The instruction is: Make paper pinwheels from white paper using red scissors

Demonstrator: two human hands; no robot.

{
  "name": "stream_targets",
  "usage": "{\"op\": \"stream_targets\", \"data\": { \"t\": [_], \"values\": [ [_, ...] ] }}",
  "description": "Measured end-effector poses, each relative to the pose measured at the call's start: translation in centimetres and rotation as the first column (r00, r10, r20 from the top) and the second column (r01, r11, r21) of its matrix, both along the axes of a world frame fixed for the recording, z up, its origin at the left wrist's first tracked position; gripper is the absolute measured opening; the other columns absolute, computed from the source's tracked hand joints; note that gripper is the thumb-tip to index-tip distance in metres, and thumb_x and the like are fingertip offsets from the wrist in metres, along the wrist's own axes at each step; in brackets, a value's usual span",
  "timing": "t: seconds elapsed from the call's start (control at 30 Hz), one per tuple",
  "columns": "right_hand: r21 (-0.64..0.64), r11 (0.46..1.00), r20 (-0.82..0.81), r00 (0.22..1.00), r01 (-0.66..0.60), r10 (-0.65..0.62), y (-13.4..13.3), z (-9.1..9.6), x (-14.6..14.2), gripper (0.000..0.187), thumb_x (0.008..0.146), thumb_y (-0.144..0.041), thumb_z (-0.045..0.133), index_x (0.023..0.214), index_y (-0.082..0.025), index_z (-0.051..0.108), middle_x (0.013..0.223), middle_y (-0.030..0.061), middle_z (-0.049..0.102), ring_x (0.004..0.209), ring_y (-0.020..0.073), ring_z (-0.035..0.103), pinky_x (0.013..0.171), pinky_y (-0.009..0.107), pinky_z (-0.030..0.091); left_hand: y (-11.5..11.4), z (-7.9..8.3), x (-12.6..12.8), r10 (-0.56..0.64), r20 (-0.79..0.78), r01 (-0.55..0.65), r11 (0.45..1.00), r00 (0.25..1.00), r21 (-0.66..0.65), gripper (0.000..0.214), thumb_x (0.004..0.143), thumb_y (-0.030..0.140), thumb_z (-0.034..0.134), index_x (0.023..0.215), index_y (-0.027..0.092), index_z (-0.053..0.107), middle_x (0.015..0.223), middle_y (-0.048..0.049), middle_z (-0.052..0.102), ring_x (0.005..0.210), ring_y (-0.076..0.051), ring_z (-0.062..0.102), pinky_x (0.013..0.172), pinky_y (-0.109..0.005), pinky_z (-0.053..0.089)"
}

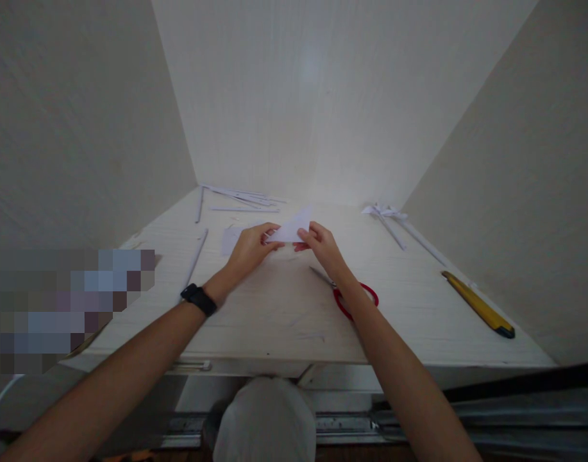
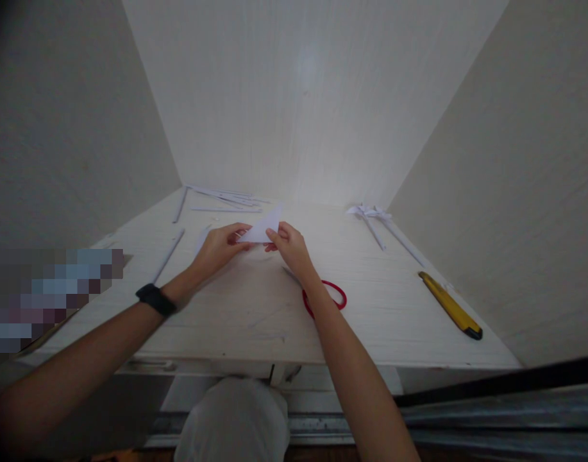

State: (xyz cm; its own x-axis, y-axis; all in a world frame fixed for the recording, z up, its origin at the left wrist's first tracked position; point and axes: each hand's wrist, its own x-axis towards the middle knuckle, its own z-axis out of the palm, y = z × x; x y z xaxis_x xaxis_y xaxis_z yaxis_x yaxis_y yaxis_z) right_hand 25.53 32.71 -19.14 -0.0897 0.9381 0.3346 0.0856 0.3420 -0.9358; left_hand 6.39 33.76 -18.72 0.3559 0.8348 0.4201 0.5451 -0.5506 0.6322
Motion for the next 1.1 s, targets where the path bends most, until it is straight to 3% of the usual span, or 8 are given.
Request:
{"op": "stream_targets", "data": {
  "t": [0.27, 0.47, 0.57, 0.83, 1.1],
  "values": [
    [0.001, 0.999, -0.025, 0.999, -0.047, 0.047, 0.1, -0.1, 0.4, 0.021, 0.095, -0.034, 0.058, 0.096, -0.013, 0.062, 0.073, -0.0029, 0.063, 0.054, 0.0089, 0.059, 0.052, 0.024, 0.052, 0.0, 0.1, 0.3, -0.024, 0.119, 0.044, 0.984, 0.993, -0.173, 0.029, 0.092, 0.033, 0.06, 0.115, 0.015, 0.06, 0.107, -0.007, 0.066, 0.087, -0.019, 0.066, 0.076, -0.039, 0.057],
    [-0.015, 0.995, -0.057, 0.993, -0.102, 0.101, -0.3, 0.1, -0.2, 0.046, 0.084, -0.066, 0.053, 0.09, -0.02, 0.052, 0.064, -0.0017, 0.067, 0.049, 0.0106, 0.06, 0.05, 0.023, 0.051, 0.4, 0.0, 0.1, -0.004, 0.21, 0.058, 0.965, 0.978, -0.256, 0.031, 0.092, 0.032, 0.06, 0.117, 0.015, 0.059, 0.112, -0.0082, 0.065, 0.092, -0.02, 0.066, 0.078, -0.04, 0.057],
    [-0.014, 0.992, -0.053, 0.991, -0.126, 0.125, -0.5, 0.1, -0.4, 0.051, 0.082, -0.073, 0.047, 0.086, -0.022, 0.048, 0.064, -0.0009, 0.067, 0.048, 0.011, 0.06, 0.049, 0.024, 0.051, 0.4, -0.1, 0.2, -0.005, 0.256, 0.079, 0.957, 0.967, -0.278, 0.032, 0.092, 0.032, 0.06, 0.119, 0.016, 0.059, 0.115, -0.0086, 0.064, 0.094, -0.021, 0.065, 0.079, -0.041, 0.057],
    [0.016, 0.988, -0.008, 0.988, -0.153, 0.153, -0.6, 0.1, -0.8, 0.055, 0.075, -0.073, 0.056, 0.093, -0.021, 0.05, 0.064, -0.0023, 0.065, 0.048, 0.011, 0.058, 0.049, 0.025, 0.05, 0.1, 0.0, 0.5, -0.042, 0.336, 0.165, 0.922, 0.941, -0.349, 0.032, 0.092, 0.032, 0.06, 0.119, 0.016, 0.058, 0.115, -0.0087, 0.064, 0.094, -0.021, 0.065, 0.079, -0.041, 0.057],
    [0.052, 0.992, 0.016, 0.993, -0.118, 0.118, -0.9, -0.1, -0.9, 0.047, 0.079, -0.067, 0.057, 0.088, -0.021, 0.051, 0.065, -0.0016, 0.063, 0.05, 0.0116, 0.057, 0.05, 0.026, 0.049, -0.4, 0.2, 0.6, -0.117, 0.379, 0.273, 0.879, 0.918, -0.39, 0.029, 0.092, 0.032, 0.06, 0.115, 0.015, 0.06, 0.108, -0.0072, 0.065, 0.087, -0.019, 0.066, 0.074, -0.037, 0.057]
  ]
}}
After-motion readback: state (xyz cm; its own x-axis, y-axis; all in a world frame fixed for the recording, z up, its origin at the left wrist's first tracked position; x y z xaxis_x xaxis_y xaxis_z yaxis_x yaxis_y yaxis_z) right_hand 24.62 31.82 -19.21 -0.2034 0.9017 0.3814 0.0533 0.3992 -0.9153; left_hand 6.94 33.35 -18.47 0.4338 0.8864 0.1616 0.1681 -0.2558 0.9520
